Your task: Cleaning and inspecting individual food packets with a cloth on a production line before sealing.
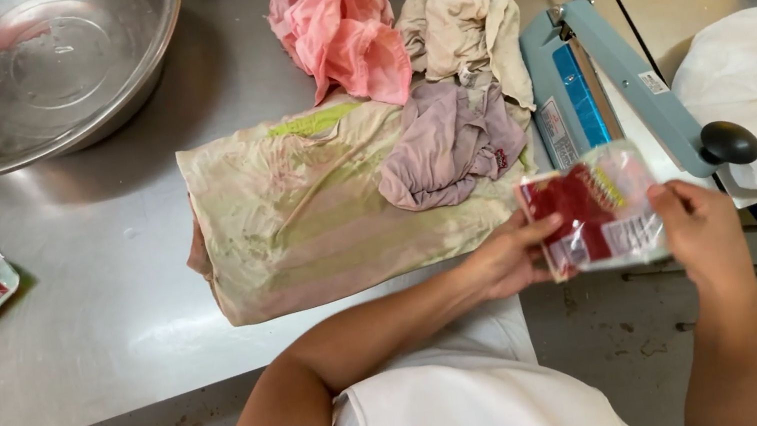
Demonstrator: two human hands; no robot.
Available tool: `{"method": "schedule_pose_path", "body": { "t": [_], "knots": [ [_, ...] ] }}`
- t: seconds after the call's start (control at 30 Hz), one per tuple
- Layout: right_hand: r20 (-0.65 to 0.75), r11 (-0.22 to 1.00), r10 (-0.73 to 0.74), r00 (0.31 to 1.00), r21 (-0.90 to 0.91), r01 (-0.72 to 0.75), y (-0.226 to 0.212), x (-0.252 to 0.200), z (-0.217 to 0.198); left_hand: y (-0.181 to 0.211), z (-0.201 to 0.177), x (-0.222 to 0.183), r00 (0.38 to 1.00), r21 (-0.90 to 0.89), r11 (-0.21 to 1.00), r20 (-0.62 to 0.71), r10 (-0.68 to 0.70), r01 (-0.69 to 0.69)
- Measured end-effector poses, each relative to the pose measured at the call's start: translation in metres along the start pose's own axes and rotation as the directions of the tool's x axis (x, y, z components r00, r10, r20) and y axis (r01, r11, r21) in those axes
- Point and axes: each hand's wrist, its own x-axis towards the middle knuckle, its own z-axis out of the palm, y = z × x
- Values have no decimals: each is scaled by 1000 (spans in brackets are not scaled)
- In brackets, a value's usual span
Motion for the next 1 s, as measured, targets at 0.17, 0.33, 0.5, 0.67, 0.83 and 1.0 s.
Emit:
{"method": "schedule_pose_path", "body": {
  "t": [0.17, 0.33, 0.5, 0.67, 0.83, 1.0],
  "knots": [
    [84, 977, 205, 975, 46, -209, -23, 71, 0, 47, 24, 48, 990, 155, 984, -95, 105, -89],
    [145, 973, 207, 968, 70, -218, -26, 110, 18, 73, 36, 97, 877, 367, 902, -327, 353, -227],
    [220, 967, 207, 953, 103, -234, -18, 130, 26, 89, 44, 101, 753, 665, 746, -501, 427, 19],
    [269, 961, 206, 941, 123, -246, -7, 154, 27, 77, 46, 117, 726, 652, 754, -555, 406, 77],
    [332, 959, 182, 926, 147, -241, -5, 176, 37, 86, 69, 98, 718, 627, 776, -570, 399, 67],
    [392, 949, 180, 902, 173, -265, 8, 180, 38, 93, 86, 87, 727, 662, 733, -580, 369, 156]
  ]
}}
